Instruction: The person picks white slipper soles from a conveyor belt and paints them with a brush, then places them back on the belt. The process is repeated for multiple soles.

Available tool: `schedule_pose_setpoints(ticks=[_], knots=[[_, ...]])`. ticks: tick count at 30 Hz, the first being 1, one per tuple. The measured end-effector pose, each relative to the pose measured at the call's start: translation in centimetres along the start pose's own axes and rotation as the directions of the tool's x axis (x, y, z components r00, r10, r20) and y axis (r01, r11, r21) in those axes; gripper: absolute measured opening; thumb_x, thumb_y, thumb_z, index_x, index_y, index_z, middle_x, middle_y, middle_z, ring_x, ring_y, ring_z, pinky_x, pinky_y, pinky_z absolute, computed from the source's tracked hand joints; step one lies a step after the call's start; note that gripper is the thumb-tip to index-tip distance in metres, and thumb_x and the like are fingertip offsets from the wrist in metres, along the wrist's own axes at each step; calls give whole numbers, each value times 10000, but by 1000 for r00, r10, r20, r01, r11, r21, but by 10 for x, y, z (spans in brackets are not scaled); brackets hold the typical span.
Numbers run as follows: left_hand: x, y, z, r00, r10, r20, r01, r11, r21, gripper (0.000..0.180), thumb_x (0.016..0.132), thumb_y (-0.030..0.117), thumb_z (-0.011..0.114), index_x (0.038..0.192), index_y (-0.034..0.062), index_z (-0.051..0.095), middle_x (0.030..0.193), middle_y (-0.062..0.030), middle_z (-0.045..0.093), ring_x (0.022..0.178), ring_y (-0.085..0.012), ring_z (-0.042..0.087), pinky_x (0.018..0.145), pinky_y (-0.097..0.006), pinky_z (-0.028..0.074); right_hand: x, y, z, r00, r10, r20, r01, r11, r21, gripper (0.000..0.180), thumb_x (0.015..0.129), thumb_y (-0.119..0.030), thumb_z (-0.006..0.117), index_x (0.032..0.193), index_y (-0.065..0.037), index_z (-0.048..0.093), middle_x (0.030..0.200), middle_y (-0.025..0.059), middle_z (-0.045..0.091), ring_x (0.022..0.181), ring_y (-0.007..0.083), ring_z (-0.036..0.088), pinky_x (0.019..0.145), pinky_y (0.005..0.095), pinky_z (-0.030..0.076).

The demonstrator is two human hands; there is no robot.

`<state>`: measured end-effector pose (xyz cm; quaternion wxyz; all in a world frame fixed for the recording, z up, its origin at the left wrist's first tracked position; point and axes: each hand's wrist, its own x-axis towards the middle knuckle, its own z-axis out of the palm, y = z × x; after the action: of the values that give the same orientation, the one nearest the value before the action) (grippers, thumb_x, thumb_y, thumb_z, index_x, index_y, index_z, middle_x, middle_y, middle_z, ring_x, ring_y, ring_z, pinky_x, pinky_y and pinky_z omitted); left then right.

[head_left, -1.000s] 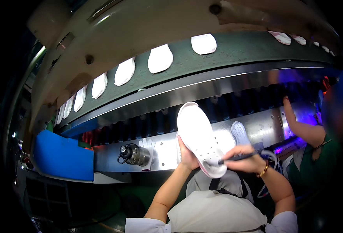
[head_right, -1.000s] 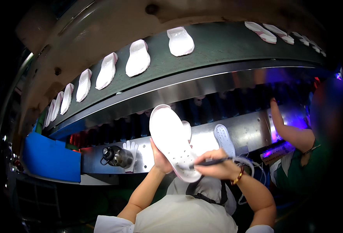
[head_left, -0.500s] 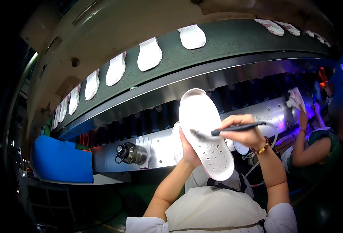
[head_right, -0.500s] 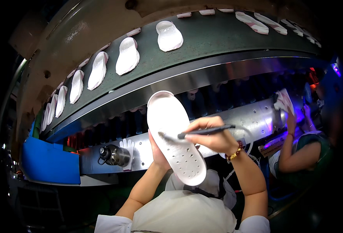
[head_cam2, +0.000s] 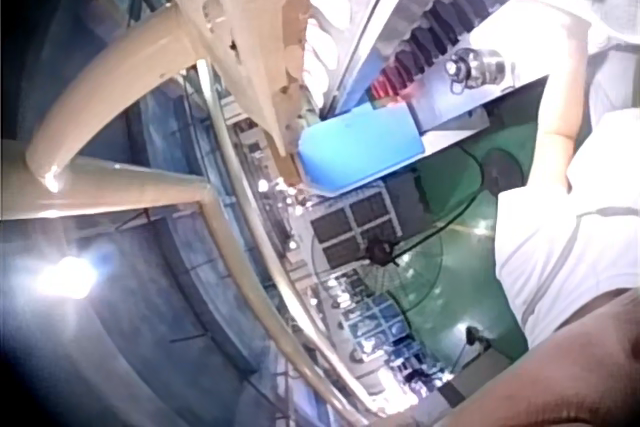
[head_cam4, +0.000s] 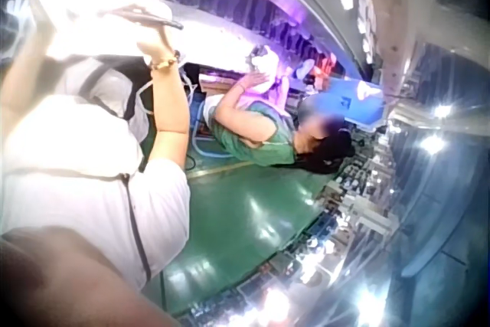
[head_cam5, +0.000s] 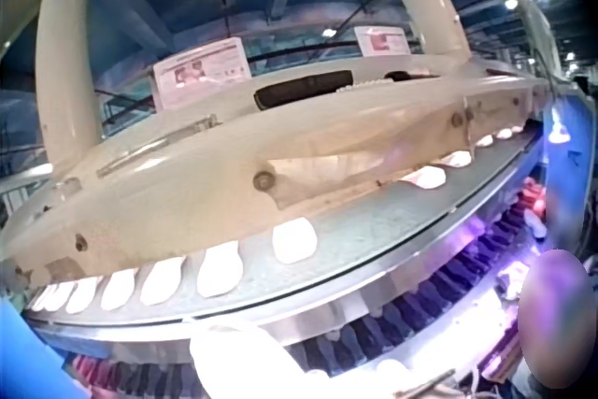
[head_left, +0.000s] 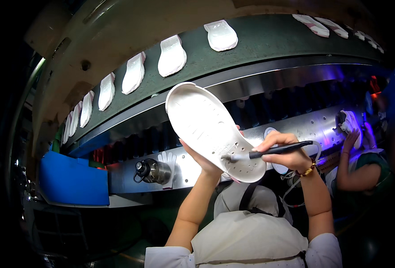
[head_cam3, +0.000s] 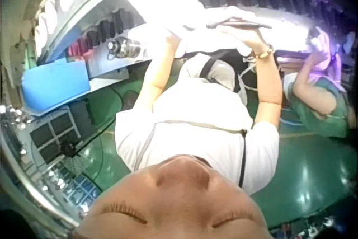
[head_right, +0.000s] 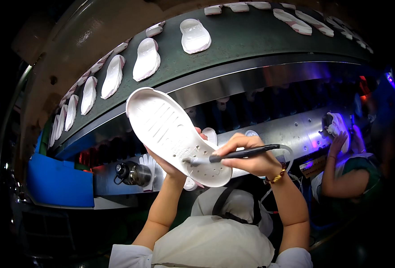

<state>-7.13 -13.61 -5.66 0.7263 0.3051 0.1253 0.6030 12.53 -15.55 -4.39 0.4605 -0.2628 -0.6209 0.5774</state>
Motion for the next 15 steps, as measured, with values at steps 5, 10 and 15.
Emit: schedule_pose_setpoints(ticks=[5, 10, 15], knots=[[7, 4, 8, 999, 31, 21, -29, 994, -104, 922, 650, 773, 197, 1211, 53, 318, 1001, -254, 496, 819, -364, 538, 708, -436, 451, -13, -4, -2, 975, -141, 173, 142, 990, 8, 194, 637, -19, 671, 827, -33, 631, 838, 71, 623, 772, 150, 535, 722, 247, 411], [12, 7, 14, 999, 46, -28, -48, 997, -61, 927, 641, 781, 196, 1195, 50, 333, 985, -255, 497, 785, -348, 543, 667, -419, 455, -19, 6, -2, 990, -137, 22, 139, 983, -122, 191, 627, 11, 669, 810, -37, 637, 817, 57, 623, 749, 146, 531, 717, 241, 406], [17, 11, 20, 998, 32, 60, -26, 995, -91, 913, 677, 750, 196, 1225, 24, 283, 1063, -246, 457, 881, -334, 520, 768, -423, 428, -20, 15, -9, 998, -52, -21, 54, 988, 141, 204, 637, 49, 638, 829, -17, 623, 835, 78, 582, 764, 147, 534, 713, 230, 419]])
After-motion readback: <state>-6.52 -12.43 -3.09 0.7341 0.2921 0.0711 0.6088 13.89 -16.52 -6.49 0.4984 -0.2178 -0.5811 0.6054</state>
